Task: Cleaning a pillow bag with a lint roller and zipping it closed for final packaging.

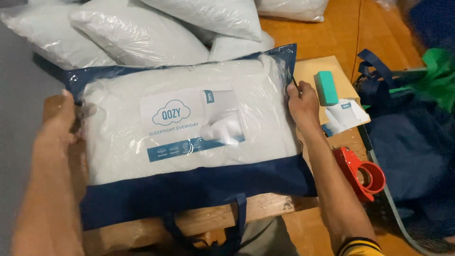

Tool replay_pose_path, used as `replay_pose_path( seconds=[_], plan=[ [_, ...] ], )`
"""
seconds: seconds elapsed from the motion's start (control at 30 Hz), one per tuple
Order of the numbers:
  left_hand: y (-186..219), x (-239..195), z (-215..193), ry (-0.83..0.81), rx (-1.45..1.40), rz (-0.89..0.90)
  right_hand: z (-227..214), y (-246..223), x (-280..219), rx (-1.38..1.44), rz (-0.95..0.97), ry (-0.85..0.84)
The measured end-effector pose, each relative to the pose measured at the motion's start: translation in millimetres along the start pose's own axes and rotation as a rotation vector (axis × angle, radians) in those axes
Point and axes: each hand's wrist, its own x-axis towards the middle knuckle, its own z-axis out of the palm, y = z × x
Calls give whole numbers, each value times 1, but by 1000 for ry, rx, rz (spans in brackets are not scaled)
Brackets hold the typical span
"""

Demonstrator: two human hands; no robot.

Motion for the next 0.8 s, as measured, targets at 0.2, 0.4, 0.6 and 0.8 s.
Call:
replay_pose_path(
  seconds=[0.2, 0.4, 0.6, 0.8],
  plan=[
    [-18, 32, 3, -198, -666, 14, 18, 26, 35, 571, 469, -140],
    [-39, 91, 29, -161, -1027, -11, 29, 46, 50, 642, 488, -90],
    [-50, 81, 31, 101, -688, 128, 23, 54, 28, 192, -81, 225],
    [-73, -67, 1, -288, -288, 69, -13, 34, -43, 319, 341, -224]
  ],
)
